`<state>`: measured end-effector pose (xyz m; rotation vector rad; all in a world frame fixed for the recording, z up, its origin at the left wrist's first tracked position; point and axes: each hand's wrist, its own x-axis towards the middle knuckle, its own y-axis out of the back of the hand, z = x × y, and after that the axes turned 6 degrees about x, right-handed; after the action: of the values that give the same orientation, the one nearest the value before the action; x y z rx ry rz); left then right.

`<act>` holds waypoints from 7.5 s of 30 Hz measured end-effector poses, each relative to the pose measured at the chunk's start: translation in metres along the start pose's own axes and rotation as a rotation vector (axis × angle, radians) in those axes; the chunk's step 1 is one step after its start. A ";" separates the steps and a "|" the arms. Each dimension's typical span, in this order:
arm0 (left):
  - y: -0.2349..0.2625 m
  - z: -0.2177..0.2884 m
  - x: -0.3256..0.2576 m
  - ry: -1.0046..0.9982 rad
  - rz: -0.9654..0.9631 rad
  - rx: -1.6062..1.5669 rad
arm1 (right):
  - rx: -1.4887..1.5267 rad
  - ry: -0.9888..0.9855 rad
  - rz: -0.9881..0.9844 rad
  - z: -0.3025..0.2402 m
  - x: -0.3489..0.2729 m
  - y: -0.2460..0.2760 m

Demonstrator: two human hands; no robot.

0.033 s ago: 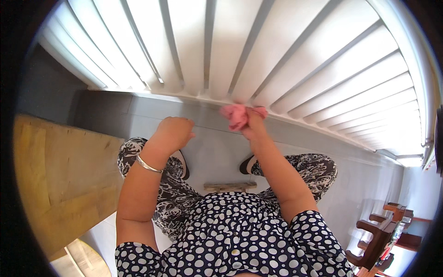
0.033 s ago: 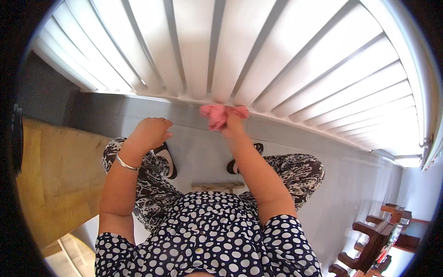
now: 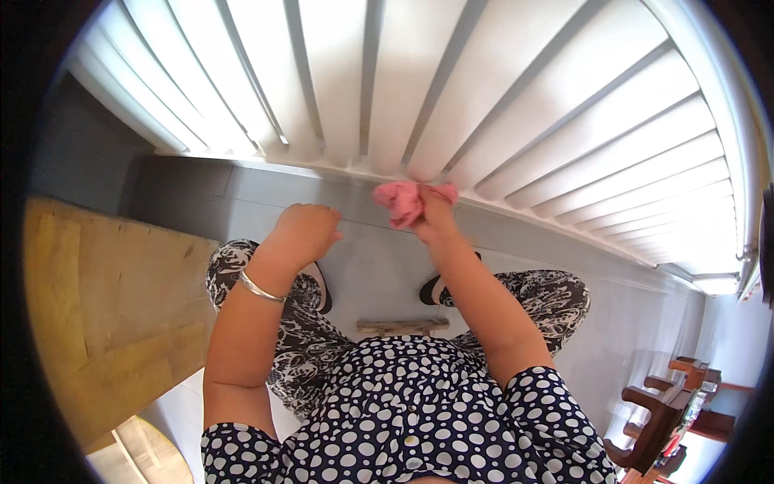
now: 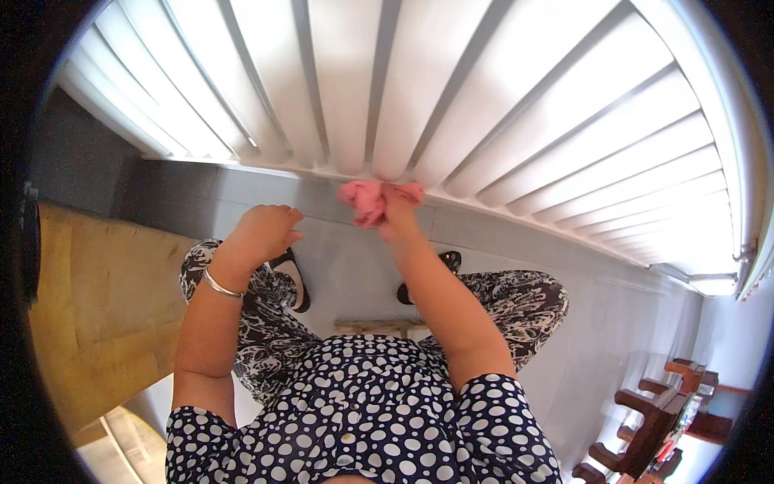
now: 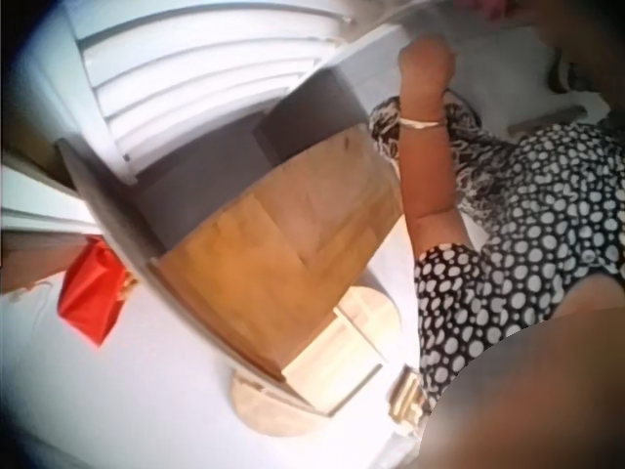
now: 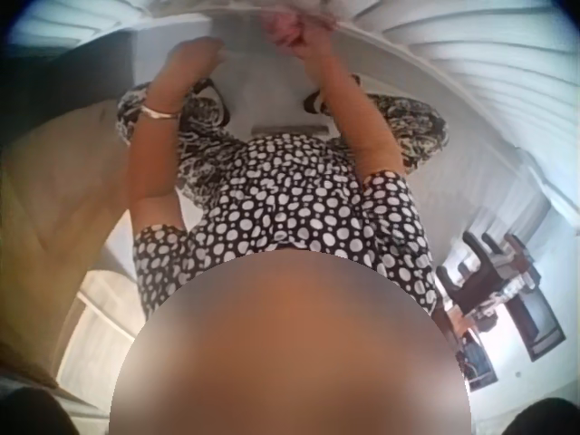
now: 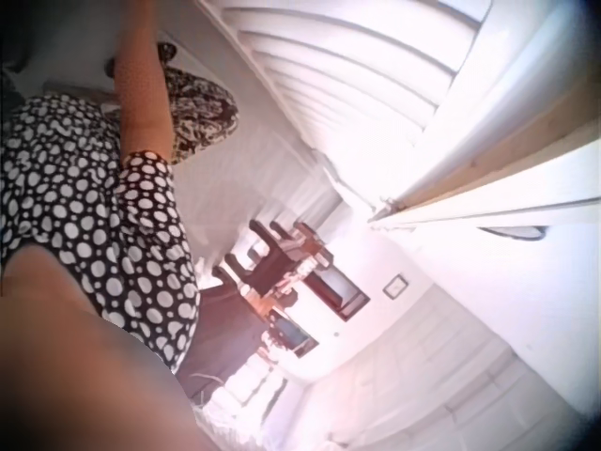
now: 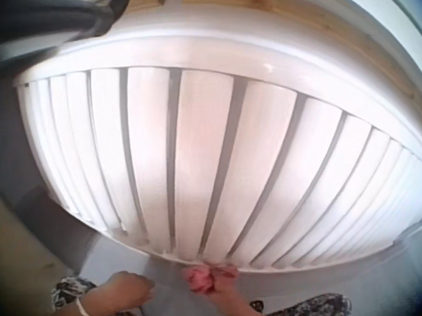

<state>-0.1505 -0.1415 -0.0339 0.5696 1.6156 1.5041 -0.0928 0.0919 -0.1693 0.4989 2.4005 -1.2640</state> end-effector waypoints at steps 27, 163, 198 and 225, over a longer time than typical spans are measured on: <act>0.014 0.009 0.000 0.012 -0.034 -0.005 | 0.059 -0.031 -0.006 -0.120 -0.068 0.153; 0.003 0.004 0.004 0.011 -0.051 0.024 | -0.220 0.526 0.500 -0.113 -0.067 0.183; 0.000 -0.004 -0.002 0.054 -0.028 -0.011 | -0.059 0.149 0.354 -0.034 -0.029 0.098; 0.010 0.014 0.006 -0.009 -0.033 0.029 | -0.632 1.287 0.534 -0.136 -0.108 0.087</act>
<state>-0.1442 -0.1272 -0.0253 0.5622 1.6344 1.4545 0.0193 0.2375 -0.1067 1.9621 2.9432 0.2506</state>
